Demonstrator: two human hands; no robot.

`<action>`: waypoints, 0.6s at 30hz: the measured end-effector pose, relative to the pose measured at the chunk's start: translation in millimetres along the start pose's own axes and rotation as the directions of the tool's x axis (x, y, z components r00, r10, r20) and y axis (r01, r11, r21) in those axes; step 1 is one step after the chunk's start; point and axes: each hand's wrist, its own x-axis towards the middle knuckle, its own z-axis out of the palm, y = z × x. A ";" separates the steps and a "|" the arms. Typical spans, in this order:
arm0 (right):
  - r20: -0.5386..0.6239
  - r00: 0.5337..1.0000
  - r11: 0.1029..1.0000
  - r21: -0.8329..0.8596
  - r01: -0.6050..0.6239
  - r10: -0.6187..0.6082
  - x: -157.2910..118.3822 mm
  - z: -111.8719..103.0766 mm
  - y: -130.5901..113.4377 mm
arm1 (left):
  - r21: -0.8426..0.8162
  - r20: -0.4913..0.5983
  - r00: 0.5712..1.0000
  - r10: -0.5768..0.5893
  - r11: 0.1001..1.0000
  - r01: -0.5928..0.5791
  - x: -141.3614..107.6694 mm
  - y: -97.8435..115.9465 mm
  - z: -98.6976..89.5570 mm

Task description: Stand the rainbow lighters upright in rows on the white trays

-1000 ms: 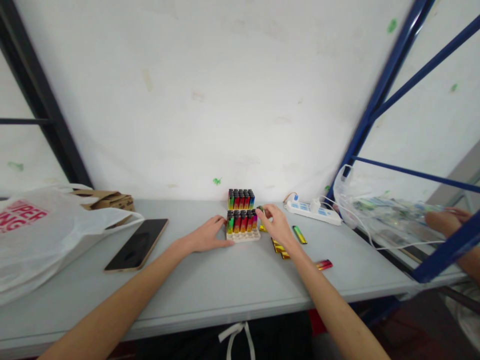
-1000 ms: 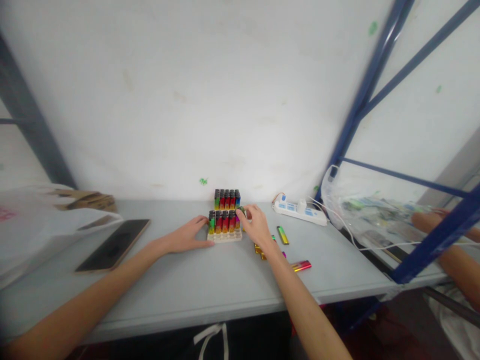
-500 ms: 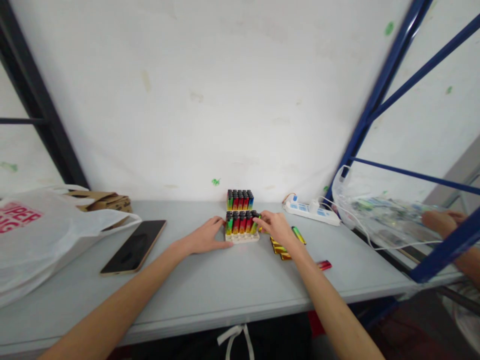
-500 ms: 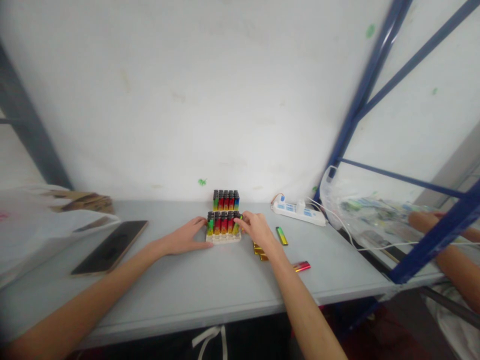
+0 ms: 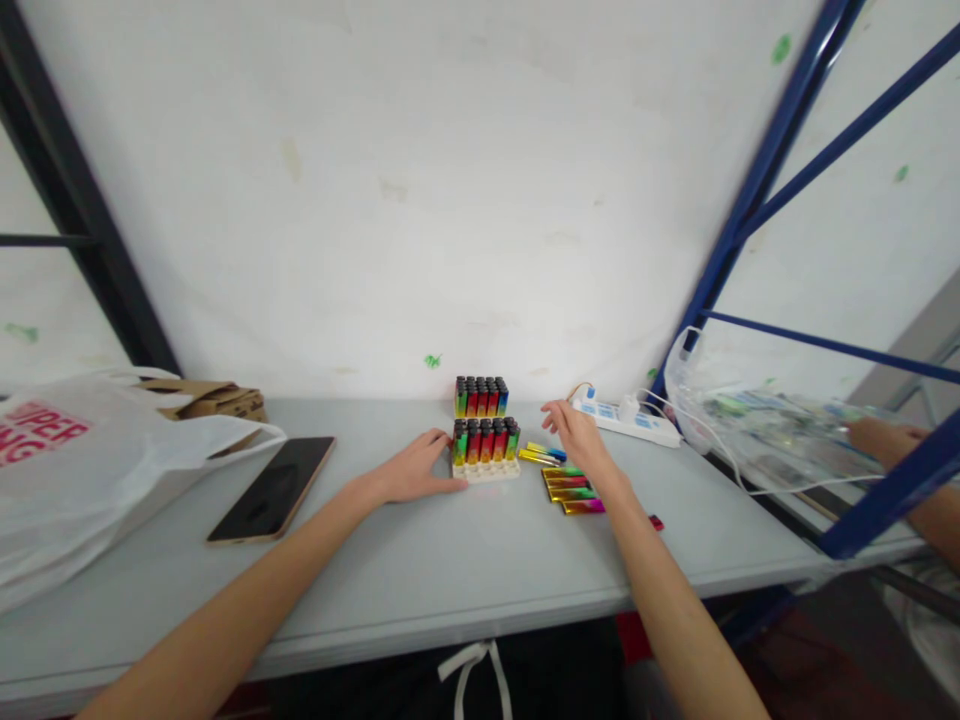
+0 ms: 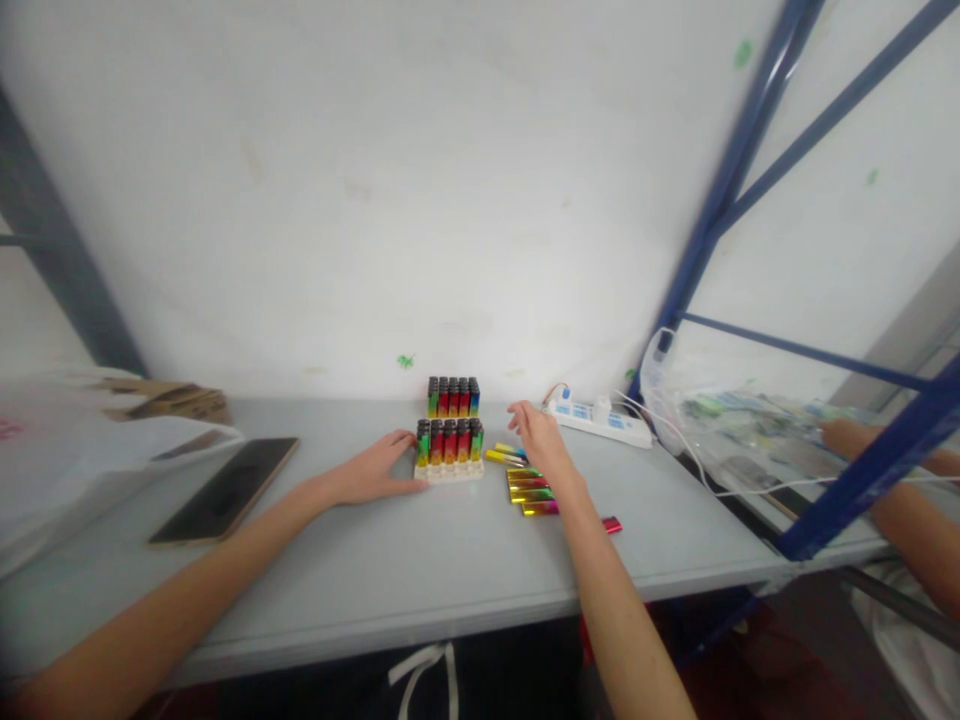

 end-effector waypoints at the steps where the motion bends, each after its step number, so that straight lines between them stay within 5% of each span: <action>1: -0.003 1.000 0.999 -0.039 0.008 -0.008 -0.4 0.3 7.0 | -0.006 -0.002 1.000 0.004 1.000 -0.004 0.0 -0.4 0.1; 8: 0.292 0.956 0.987 -0.157 0.014 0.033 -8.7 13.9 30.5 | -0.014 -0.008 1.000 -0.004 1.000 0.004 0.7 -3.0 1.3; 14: -0.066 0.998 0.999 -0.042 0.023 -0.025 0.0 10.4 18.1 | 0.010 0.000 1.000 0.002 1.000 -0.002 0.4 0.3 -0.9; 18: -0.228 0.962 0.951 0.297 -0.082 0.154 7.4 8.3 1.3 | 0.033 0.006 1.000 0.006 0.999 -0.006 -0.1 3.0 -2.9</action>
